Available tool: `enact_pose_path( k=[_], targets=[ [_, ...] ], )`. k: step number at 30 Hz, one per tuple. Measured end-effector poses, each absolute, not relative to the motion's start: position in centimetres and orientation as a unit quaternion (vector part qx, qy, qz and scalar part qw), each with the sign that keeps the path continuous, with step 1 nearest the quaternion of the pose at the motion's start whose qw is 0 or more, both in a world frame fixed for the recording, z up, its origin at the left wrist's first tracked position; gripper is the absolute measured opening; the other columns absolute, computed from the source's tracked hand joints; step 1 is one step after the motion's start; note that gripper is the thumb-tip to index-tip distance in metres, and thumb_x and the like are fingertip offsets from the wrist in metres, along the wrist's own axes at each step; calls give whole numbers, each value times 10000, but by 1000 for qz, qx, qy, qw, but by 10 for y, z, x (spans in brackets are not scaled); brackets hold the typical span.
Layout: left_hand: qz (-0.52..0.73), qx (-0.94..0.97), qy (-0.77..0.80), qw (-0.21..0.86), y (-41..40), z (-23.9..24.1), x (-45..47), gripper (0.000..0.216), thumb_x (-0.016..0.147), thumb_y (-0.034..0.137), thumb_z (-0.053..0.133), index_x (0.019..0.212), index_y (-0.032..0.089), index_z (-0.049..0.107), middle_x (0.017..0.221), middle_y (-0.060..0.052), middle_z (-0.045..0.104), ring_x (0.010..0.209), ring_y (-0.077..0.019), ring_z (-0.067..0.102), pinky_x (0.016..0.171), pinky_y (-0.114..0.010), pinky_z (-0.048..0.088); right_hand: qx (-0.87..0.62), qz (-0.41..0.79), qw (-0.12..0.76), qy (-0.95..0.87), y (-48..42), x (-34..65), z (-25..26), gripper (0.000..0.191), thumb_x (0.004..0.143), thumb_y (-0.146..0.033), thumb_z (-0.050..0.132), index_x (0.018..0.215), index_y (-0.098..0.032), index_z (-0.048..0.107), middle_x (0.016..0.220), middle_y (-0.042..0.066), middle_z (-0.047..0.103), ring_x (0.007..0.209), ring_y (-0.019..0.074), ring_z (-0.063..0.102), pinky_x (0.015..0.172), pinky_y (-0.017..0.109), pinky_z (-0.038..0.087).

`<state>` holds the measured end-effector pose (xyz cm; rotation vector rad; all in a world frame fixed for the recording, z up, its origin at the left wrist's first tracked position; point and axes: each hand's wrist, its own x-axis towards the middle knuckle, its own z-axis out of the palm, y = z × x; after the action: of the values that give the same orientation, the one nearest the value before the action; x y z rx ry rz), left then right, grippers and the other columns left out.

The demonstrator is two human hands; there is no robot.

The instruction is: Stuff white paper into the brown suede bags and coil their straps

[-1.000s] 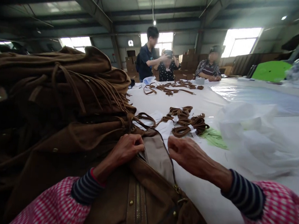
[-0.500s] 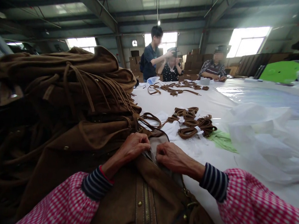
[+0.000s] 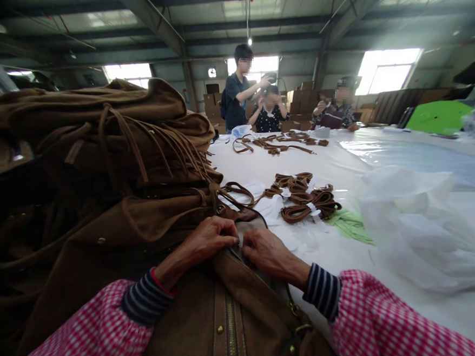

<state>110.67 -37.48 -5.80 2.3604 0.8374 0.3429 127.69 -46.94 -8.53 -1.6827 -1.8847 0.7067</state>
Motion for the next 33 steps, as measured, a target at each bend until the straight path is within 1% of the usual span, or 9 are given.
enact_pose_path(
  k=[6,9,12,14,18,22,25,28,33],
  targets=[
    [174,884,303,312,-376,-74,1106,191,838,257,644,905,203,816,900,-33,774,896,-221,673,809,-298,438,-613,260,308,-679,-469,1274,-90,132,802,-145,540,680,-182,509,634,-32,481,605,125,436,571,264,272],
    [198,887,315,275,-378,-78,1109,180,809,183,661,908,213,808,939,-42,760,921,-224,666,831,-305,438,-613,265,339,-663,-468,1273,-92,153,770,-129,570,645,-180,499,599,-44,446,580,115,410,549,260,256],
    [212,897,306,239,-381,-77,1113,215,768,81,630,837,216,782,876,-27,721,839,-196,651,774,-293,423,-589,292,371,-656,-466,1275,-95,128,739,-106,573,638,-173,532,590,-49,443,574,109,407,543,246,273],
    [215,901,288,243,-382,-74,1115,206,747,59,623,807,208,751,843,-14,702,798,-182,637,742,-284,410,-572,301,388,-657,-467,1278,-94,73,734,-107,586,716,-172,613,626,-48,493,597,111,439,557,235,304],
    [236,865,251,364,-383,-65,1116,165,758,124,650,878,210,725,859,-1,714,821,-180,646,738,-271,423,-575,291,419,-639,-472,1283,-90,230,750,-167,672,977,-186,699,710,-47,574,630,114,490,566,225,332],
    [276,844,226,401,-388,-58,1121,87,785,194,643,838,204,711,817,4,680,776,-165,625,707,-261,426,-531,348,497,-592,-475,1282,-86,163,758,-247,734,887,-160,687,705,-42,559,628,100,467,562,217,336],
    [301,844,219,386,-392,-59,1125,61,781,216,645,794,196,701,791,2,653,739,-157,610,671,-256,422,-467,434,551,-539,-473,1276,-89,252,773,-370,769,868,-144,711,696,-34,556,598,88,434,537,212,325],
    [313,819,229,423,-394,-63,1124,57,773,241,664,782,194,694,764,8,652,722,-153,608,669,-251,433,-462,469,567,-496,-468,1272,-94,309,747,-424,801,812,-133,722,628,-40,542,527,69,394,483,206,283],
    [297,794,252,466,-388,-66,1119,248,746,274,693,982,199,711,940,-21,721,786,-175,629,689,-257,461,-506,425,594,-459,-465,1274,-99,212,721,-324,781,681,-145,675,573,-25,589,476,86,462,442,202,321]
  ],
)
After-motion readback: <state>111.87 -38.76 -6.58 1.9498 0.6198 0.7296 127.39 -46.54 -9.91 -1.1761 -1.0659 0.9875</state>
